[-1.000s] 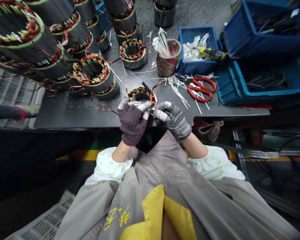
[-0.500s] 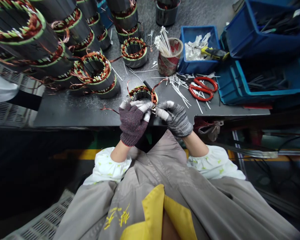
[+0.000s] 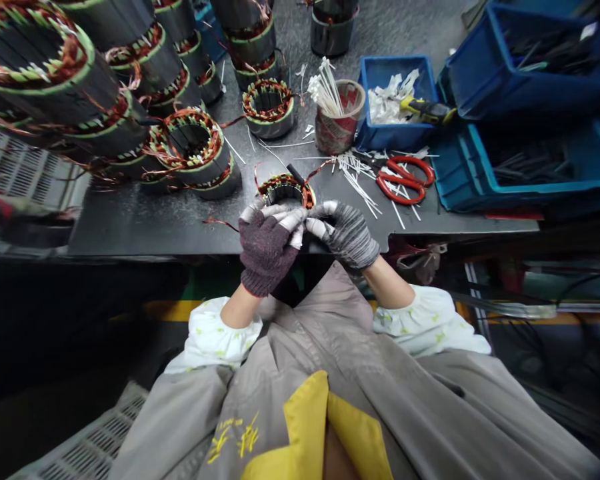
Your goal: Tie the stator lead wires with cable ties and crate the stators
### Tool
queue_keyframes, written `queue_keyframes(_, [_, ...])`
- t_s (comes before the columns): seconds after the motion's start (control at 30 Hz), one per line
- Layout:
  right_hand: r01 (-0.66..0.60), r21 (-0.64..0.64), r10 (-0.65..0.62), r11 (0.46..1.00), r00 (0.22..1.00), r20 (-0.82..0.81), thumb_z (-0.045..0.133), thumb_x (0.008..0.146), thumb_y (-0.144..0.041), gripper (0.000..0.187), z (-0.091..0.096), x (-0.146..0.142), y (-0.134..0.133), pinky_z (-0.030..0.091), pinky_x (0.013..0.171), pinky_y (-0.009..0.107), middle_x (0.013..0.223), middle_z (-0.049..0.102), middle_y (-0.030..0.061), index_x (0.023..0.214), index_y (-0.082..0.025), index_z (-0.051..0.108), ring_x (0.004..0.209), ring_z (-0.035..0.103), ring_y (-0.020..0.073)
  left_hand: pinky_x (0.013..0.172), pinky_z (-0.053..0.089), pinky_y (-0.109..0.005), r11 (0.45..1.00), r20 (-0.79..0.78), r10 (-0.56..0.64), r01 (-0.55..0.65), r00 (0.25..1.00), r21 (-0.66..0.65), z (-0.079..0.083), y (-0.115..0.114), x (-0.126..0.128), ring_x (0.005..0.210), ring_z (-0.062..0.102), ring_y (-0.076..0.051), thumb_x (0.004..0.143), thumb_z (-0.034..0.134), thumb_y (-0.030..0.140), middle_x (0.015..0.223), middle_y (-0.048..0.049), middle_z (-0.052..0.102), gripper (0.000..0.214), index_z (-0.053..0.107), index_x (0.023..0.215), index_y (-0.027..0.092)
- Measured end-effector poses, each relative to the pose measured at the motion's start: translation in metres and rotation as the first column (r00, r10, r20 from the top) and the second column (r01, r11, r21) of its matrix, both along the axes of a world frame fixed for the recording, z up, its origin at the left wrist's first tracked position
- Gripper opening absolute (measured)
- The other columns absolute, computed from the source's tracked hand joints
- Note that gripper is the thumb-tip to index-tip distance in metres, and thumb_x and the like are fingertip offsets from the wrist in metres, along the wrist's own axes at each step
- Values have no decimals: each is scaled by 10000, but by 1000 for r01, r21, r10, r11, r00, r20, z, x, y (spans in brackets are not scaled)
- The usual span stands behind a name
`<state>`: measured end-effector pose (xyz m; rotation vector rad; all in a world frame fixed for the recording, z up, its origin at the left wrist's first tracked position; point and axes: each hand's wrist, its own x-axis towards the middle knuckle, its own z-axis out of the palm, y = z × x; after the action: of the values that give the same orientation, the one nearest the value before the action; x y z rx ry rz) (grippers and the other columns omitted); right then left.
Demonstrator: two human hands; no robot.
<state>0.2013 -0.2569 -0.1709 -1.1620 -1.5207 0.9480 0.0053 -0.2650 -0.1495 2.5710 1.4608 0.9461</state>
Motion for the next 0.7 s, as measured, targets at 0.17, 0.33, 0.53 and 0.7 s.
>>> queue_keyframes(0.17, [28, -19, -30, 999, 996, -86, 771, 896, -621, 401, -3, 4, -5, 631, 799, 362, 876, 802, 42, 900, -220, 788, 796, 733, 205, 1205, 388, -513, 999, -2, -12, 12, 1000, 35, -2, 1, -1, 1186, 715, -249, 1022, 564, 298, 1126, -56, 819, 290, 776, 1218, 263])
queue_keyframes(0.33, [-25, -21, 26, 999, 1000, 17, 748, 915, -647, 439, -1, 5, -1, 606, 790, 361, 871, 791, 54, 925, -211, 794, 785, 715, 207, 1211, 388, -519, 995, -1, -29, 29, 1000, 96, -3, 2, -2, 1171, 719, -243, 1020, 582, 296, 1103, -44, 819, 282, 772, 1226, 267])
queue_keyframes(0.53, [-159, 152, 106, 976, 946, 305, 569, 1051, -608, 466, 4, 8, 2, 544, 827, 374, 904, 766, 82, 985, -215, 811, 839, 686, 226, 1198, 380, -532, 997, -36, -46, 48, 998, 58, -5, 1, -2, 1206, 697, -264, 1004, 572, 330, 1143, -49, 807, 317, 772, 1244, 282])
queue_keyframes(0.7, [-38, 389, -152, 920, 882, 446, 555, 1041, -544, 449, 14, 0, 1, 546, 817, 442, 755, 675, 80, 795, -219, 742, 772, 647, 253, 1134, 413, -519, 998, -21, 20, -18, 1000, 66, -4, 2, 3, 1220, 691, -287, 986, 574, 349, 1169, -76, 799, 310, 783, 1190, 245])
